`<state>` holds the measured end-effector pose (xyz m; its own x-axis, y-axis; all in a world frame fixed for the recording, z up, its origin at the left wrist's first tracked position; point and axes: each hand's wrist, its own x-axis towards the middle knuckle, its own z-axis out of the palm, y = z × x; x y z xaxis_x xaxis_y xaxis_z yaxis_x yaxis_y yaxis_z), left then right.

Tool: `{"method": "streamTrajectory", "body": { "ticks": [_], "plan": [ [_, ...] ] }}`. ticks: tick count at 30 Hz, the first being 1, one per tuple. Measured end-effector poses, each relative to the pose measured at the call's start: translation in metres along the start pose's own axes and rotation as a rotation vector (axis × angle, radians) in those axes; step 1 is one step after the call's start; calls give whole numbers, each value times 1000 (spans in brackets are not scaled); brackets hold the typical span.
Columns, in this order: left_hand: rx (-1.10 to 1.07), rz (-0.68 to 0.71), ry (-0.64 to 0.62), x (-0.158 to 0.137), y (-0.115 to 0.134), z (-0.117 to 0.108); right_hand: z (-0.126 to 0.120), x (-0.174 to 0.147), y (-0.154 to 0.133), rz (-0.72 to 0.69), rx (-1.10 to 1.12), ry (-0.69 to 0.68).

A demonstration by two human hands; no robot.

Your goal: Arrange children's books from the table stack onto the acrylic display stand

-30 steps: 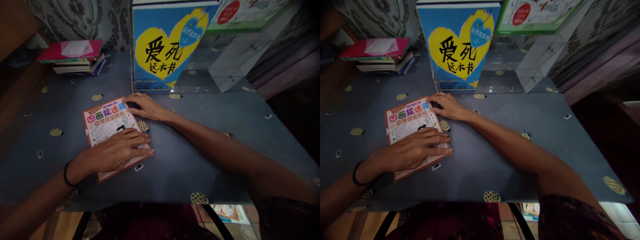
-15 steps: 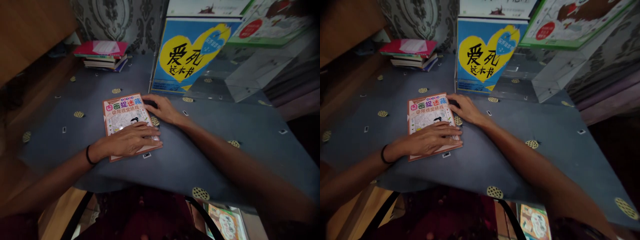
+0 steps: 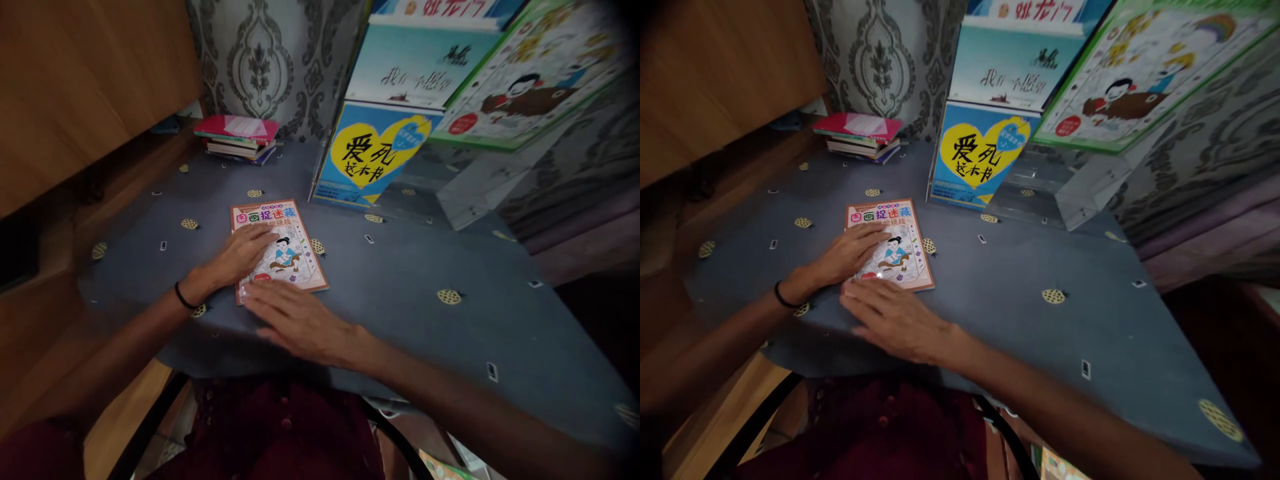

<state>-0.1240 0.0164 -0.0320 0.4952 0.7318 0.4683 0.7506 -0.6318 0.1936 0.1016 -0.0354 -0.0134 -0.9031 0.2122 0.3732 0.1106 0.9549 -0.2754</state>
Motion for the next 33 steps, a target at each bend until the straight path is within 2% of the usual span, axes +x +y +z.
{"method": "streamTrajectory", "body": {
  "ticks": [2,4,8,13,20,23,27,29,33],
  "plan": [
    [25,1,-12,-4,1,0,7,6,-9,-52,-23,-152],
    [35,3,-23,-4,2,1,8,8,-13,-34,-18,-246],
    [53,3,-21,-4,3,0,-1,1,-13,52,27,-313],
    [54,-1,-23,-4,4,-2,-12,-30,-5,194,31,-289],
    [21,-55,-35,-4,4,0,-19,-76,12,346,-85,-133],
    [57,-156,-26,-4,4,0,-22,-81,12,384,-96,-105],
    [216,-456,-7,-3,4,-1,-27,-77,8,410,-68,-87],
    [261,-562,-30,-2,4,-2,-29,-75,8,436,-45,-85],
    [279,-603,-97,1,9,-4,-32,-68,14,477,-9,-78]
  ]
}}
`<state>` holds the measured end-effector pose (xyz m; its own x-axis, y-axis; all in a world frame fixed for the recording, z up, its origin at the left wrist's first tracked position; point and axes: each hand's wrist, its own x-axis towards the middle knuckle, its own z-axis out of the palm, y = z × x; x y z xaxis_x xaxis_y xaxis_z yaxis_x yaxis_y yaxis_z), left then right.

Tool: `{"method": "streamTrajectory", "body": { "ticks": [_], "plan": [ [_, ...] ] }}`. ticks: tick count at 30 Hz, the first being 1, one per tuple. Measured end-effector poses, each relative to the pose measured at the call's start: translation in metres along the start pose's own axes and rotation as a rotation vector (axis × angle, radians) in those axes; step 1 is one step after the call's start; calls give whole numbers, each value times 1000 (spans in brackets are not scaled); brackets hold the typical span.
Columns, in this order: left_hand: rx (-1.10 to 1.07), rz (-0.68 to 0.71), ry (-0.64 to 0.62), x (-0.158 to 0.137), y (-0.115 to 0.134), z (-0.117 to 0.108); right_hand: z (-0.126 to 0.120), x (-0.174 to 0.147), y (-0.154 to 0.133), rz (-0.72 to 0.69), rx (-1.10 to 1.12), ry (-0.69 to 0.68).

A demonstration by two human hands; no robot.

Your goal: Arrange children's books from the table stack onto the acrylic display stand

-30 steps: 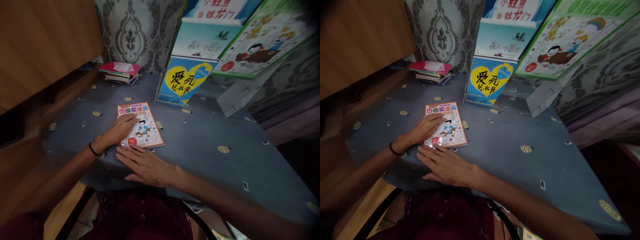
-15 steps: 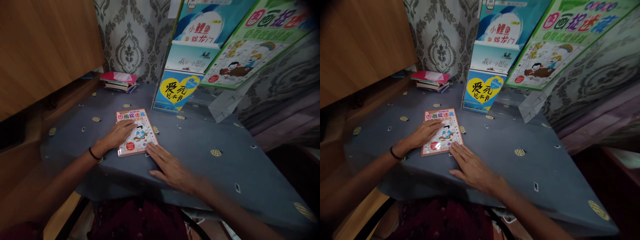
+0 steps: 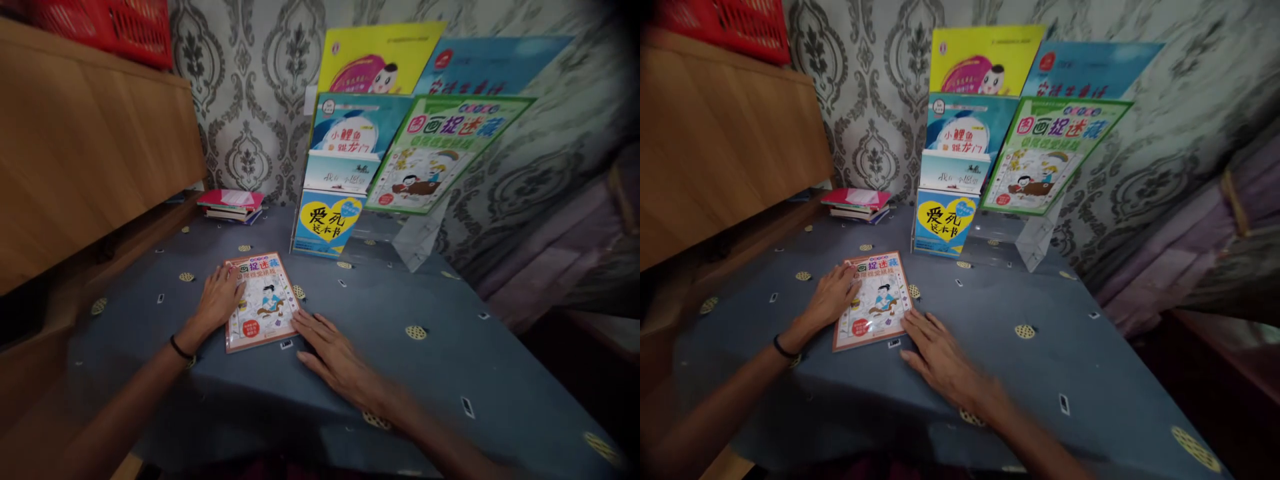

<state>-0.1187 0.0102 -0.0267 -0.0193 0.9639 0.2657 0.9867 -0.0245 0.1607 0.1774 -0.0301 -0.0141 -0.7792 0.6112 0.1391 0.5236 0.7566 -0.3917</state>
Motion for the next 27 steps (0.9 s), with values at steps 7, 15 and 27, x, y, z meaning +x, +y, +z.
{"method": "streamTrajectory", "body": {
  "ticks": [7,15,27],
  "plan": [
    [47,4,-14,0,3,-1,-8,47,7,24,72,-20],
    [44,28,64,1,1,11,-10,119,17,91,37,-36],
    [43,-25,21,2,0,17,1,164,38,86,-65,66]
  ]
}}
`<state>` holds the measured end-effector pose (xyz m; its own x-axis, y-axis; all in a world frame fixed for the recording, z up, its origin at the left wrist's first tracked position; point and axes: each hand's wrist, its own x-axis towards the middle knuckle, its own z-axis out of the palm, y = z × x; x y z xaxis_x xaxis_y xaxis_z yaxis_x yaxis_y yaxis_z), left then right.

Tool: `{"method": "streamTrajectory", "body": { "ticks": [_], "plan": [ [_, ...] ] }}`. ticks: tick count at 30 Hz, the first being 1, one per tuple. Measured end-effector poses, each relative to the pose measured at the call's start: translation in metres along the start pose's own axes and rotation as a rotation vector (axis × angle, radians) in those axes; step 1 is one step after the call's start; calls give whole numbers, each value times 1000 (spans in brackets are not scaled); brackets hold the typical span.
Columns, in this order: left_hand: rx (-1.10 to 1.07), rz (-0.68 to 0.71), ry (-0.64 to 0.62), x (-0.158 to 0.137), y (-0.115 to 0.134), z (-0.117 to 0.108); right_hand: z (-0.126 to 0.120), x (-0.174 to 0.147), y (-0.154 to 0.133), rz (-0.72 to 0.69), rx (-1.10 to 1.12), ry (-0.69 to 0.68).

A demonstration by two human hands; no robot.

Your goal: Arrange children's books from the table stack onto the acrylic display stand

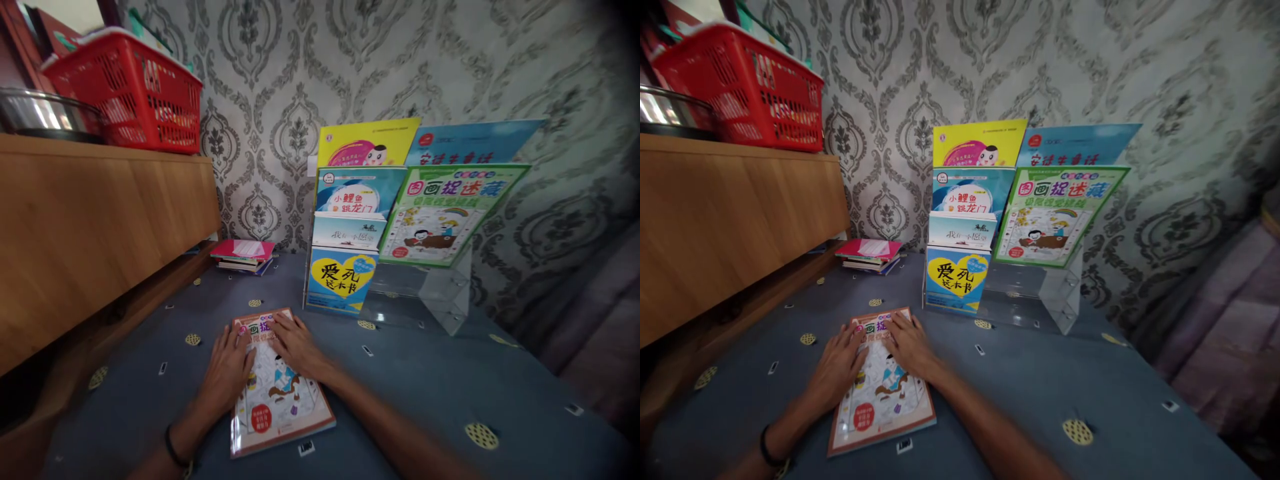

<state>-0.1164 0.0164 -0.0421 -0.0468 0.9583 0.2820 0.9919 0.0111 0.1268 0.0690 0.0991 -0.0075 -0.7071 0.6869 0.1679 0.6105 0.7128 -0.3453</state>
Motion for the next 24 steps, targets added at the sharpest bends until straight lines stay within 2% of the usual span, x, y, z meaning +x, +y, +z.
{"method": "streamTrajectory", "body": {
  "ticks": [2,7,10,13,18,20,24],
  "plan": [
    [6,8,-11,0,0,0,2,-1,0,5,-12,15],
    [-12,149,-48,1,-3,1,5,-1,0,-6,-22,34],
    [-52,186,-80,1,-4,5,4,-1,-1,-5,-17,40],
    [-77,143,-55,0,-3,10,2,-3,-5,14,-22,10],
    [-49,-52,18,0,-3,21,4,-8,-13,77,-15,-5],
    [-38,-55,43,2,-4,25,7,-9,-15,95,-2,21],
    [-62,35,92,6,-8,33,11,-10,-19,126,8,32]
  ]
}}
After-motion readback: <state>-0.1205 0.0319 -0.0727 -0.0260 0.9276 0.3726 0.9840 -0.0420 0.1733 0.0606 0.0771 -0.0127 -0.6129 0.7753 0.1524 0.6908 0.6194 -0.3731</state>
